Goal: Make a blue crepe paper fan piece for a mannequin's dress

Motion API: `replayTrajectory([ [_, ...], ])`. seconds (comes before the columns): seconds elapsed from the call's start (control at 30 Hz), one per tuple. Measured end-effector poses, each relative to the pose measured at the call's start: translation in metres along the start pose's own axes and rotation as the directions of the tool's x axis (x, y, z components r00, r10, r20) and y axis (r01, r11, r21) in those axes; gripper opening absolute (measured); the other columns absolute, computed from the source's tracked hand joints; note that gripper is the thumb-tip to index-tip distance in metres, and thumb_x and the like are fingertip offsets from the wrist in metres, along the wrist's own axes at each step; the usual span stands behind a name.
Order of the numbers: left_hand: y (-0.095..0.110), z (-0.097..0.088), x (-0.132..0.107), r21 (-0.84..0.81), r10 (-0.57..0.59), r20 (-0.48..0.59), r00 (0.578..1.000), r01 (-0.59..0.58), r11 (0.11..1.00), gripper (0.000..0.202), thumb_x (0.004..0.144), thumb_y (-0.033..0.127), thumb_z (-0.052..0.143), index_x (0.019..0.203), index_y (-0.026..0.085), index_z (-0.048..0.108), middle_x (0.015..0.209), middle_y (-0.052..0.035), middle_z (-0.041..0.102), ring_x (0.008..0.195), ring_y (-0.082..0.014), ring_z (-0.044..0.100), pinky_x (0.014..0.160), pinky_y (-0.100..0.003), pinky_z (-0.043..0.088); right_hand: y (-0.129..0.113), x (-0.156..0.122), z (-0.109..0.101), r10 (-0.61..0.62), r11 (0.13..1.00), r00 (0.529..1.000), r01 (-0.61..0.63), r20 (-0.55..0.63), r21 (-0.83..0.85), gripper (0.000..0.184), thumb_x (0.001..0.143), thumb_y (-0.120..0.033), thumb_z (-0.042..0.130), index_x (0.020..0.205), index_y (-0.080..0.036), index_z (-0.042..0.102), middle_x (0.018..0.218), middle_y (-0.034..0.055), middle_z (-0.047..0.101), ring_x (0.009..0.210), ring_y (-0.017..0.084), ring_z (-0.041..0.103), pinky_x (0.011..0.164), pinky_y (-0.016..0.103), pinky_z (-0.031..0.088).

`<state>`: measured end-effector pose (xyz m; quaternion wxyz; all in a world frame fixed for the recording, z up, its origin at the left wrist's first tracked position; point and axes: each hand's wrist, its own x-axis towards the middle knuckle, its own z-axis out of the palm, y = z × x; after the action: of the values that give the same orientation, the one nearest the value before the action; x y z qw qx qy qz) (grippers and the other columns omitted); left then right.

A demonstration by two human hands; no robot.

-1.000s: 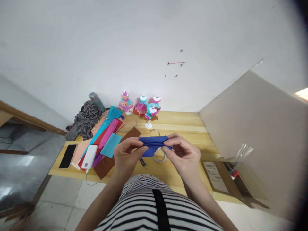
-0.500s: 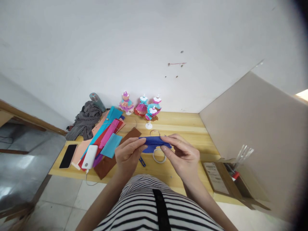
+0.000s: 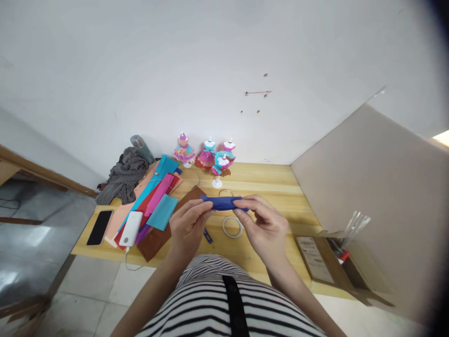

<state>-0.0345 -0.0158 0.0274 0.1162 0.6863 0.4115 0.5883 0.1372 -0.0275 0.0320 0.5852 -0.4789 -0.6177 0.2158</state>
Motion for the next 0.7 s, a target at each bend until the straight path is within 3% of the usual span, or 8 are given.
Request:
replayTrajectory([
  [0.2, 0.001, 0.001, -0.001, 0.036, -0.021, -0.013, 1.0, 0.021, 0.999, 0.009, 0.08, 0.015, 0.07, 0.087, 0.02, 0.074, 0.082, -0.0027, 0.074, 0.071, -0.012, 0.07, 0.066, -0.021, 0.057, 0.003, -0.001, 0.003, 0.092, 0.995, 0.995, -0.093, 0.025, 0.035, 0.012, 0.083, -0.015, 0.065, 0.086, -0.024, 0.071, 0.083, 0.0023, 0.073, 0.076, 0.018, 0.067, 0.07, 0.031, 0.053],
  [0.37, -0.001, 0.006, -0.006, -0.017, -0.134, -0.066, 0.989, 0.133, 0.991, 0.006, 0.079, 0.015, 0.071, 0.083, 0.019, 0.073, 0.078, -0.002, 0.075, 0.069, -0.0132, 0.071, 0.065, -0.022, 0.058, 0.005, -0.003, 0.005, 0.146, 0.986, 0.989, -0.144, -0.019, 0.083, 0.008, 0.078, -0.015, 0.07, 0.08, -0.023, 0.071, 0.081, 0.0028, 0.073, 0.076, 0.018, 0.067, 0.073, 0.033, 0.054],
  [0.47, -0.003, 0.01, -0.011, -0.072, -0.275, -0.092, 0.957, 0.269, 0.961, 0.005, 0.075, 0.016, 0.073, 0.079, 0.019, 0.073, 0.074, -0.0009, 0.075, 0.067, -0.0141, 0.071, 0.066, -0.023, 0.059, 0.005, -0.002, 0.005, 0.152, 0.981, 0.988, -0.148, -0.022, 0.129, 0.008, 0.076, -0.015, 0.071, 0.078, -0.023, 0.07, 0.083, 0.0033, 0.072, 0.081, 0.019, 0.067, 0.076, 0.034, 0.053],
  [0.6, -0.001, 0.013, -0.013, -0.17, -0.467, -0.103, 0.878, 0.447, 0.878, 0.006, 0.069, 0.018, 0.076, 0.074, 0.018, 0.073, 0.067, 0.0005, 0.074, 0.06, -0.0135, 0.069, 0.06, -0.023, 0.059, 0.006, -0.002, 0.007, 0.165, 0.964, 0.986, -0.155, -0.032, 0.218, 0.011, 0.074, -0.013, 0.072, 0.077, -0.023, 0.07, 0.08, 0.0026, 0.07, 0.082, 0.019, 0.067, 0.076, 0.034, 0.054],
  [0.7, 0.002, 0.014, -0.012, -0.224, -0.519, -0.107, 0.848, 0.488, 0.844, 0.008, 0.067, 0.018, 0.077, 0.073, 0.018, 0.072, 0.065, 0.0006, 0.073, 0.057, -0.0132, 0.068, 0.058, -0.022, 0.059, 0.008, -0.002, 0.007, 0.173, 0.961, 0.984, -0.159, -0.042, 0.228, 0.01, 0.073, -0.013, 0.072, 0.077, -0.023, 0.07, 0.081, 0.0034, 0.07, 0.081, 0.02, 0.067, 0.076, 0.035, 0.054],
])
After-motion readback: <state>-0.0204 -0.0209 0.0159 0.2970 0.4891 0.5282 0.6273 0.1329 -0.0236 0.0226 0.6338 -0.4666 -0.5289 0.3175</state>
